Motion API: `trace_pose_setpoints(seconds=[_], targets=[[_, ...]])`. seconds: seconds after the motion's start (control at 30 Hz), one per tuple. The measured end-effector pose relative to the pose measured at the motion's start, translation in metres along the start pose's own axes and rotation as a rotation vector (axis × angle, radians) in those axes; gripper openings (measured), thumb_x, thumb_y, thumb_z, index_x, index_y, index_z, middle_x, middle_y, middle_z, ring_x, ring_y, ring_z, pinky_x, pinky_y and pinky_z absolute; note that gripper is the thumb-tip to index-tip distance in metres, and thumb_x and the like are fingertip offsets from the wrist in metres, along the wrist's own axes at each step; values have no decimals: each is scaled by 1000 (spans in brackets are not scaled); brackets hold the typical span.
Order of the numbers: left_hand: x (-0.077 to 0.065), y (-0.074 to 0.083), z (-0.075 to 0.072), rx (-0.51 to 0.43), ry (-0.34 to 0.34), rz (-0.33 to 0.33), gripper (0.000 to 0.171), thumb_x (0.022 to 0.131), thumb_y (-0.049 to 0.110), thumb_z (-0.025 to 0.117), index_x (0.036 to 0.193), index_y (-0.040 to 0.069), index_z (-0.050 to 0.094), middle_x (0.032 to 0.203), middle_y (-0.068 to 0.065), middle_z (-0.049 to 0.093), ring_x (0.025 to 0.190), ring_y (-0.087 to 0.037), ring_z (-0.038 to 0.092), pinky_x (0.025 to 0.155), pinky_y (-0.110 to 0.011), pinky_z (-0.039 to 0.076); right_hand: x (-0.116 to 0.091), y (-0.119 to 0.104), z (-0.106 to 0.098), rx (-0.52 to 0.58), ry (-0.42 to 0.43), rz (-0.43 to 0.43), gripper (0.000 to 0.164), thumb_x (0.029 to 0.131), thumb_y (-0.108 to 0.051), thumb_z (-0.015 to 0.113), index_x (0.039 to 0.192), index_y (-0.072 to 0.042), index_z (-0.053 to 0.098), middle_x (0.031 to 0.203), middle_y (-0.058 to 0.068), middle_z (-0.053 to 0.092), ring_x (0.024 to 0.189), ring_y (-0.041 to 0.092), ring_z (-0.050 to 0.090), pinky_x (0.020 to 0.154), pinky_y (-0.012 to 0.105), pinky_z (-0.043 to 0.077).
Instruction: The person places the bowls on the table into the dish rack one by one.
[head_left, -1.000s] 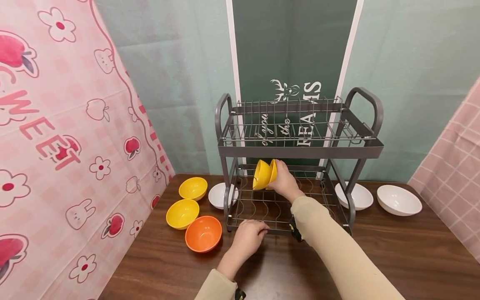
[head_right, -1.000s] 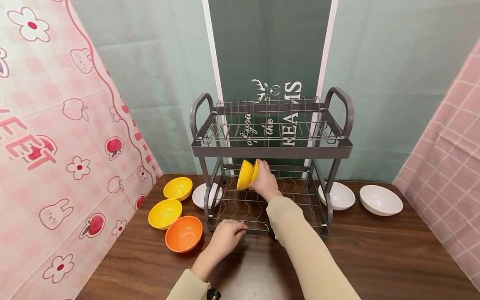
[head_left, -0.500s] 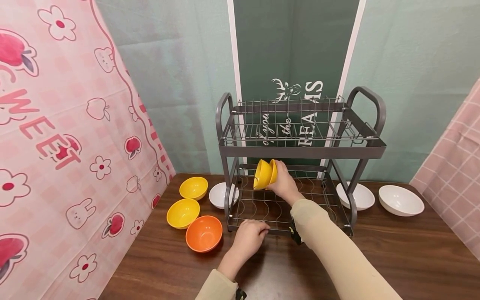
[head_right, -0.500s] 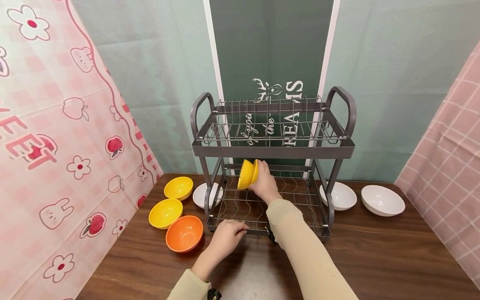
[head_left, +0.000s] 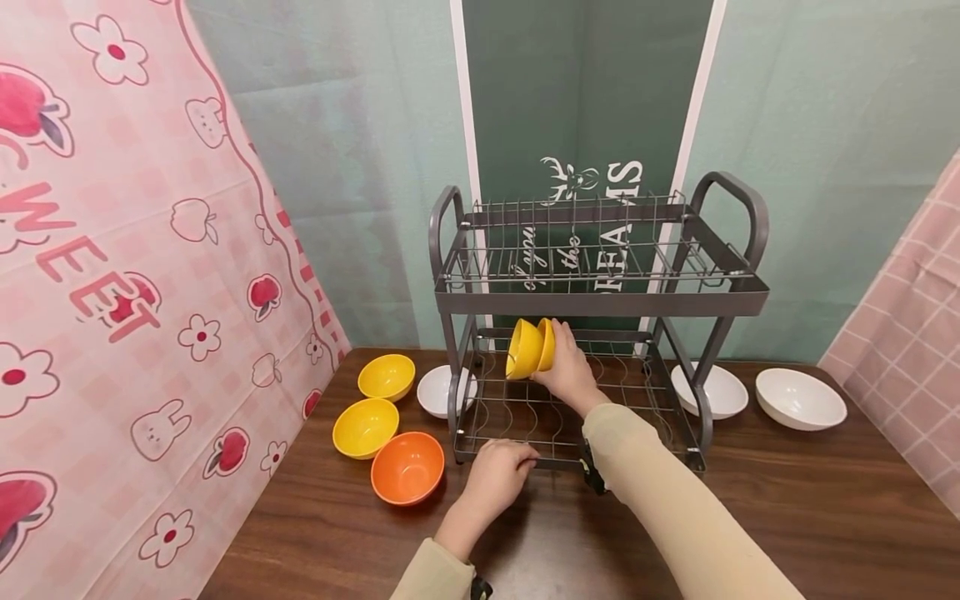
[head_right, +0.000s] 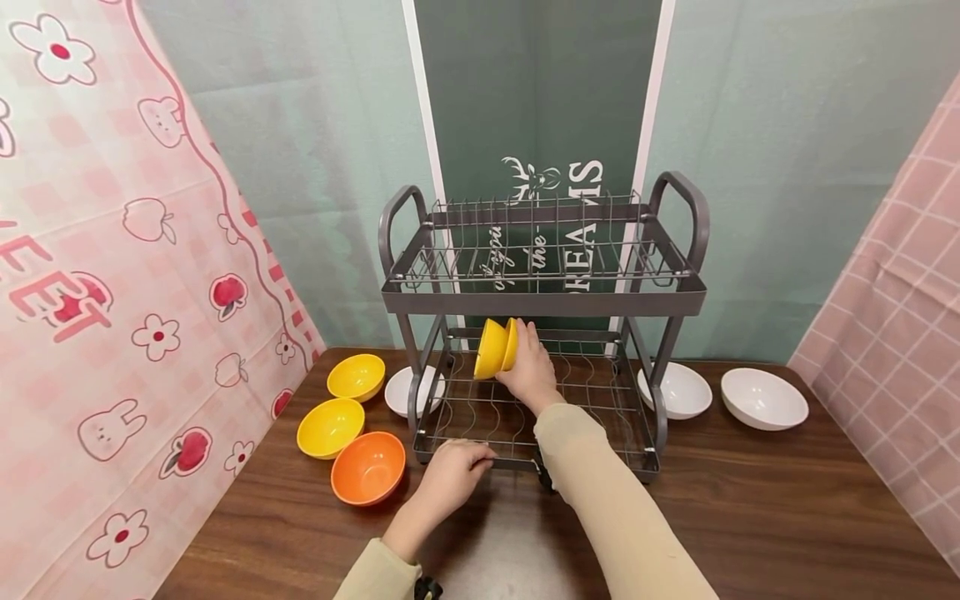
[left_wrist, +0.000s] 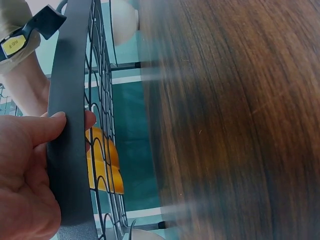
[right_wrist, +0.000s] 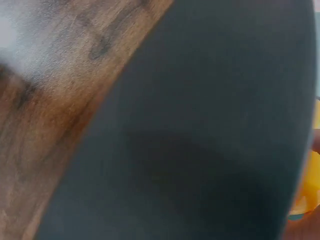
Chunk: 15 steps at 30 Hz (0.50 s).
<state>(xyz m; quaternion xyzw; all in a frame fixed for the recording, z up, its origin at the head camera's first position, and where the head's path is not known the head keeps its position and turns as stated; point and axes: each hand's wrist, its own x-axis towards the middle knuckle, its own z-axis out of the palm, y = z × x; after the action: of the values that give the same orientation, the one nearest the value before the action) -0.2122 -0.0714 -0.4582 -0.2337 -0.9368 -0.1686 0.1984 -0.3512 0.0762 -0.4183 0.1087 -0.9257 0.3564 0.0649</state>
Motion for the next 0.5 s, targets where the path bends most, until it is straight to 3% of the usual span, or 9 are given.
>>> trace_pose_setpoints(seconds=[0.5], targets=[[-1,-1,1,-9,-1,-3,7,81,17,68,84,21,73,84,11,72,82,-8,66,75,-25,48,-22,3,-12,42,-29,2,100,78,-26,73,149,-14,4,156,15,6,136,44,24,108,62,23]])
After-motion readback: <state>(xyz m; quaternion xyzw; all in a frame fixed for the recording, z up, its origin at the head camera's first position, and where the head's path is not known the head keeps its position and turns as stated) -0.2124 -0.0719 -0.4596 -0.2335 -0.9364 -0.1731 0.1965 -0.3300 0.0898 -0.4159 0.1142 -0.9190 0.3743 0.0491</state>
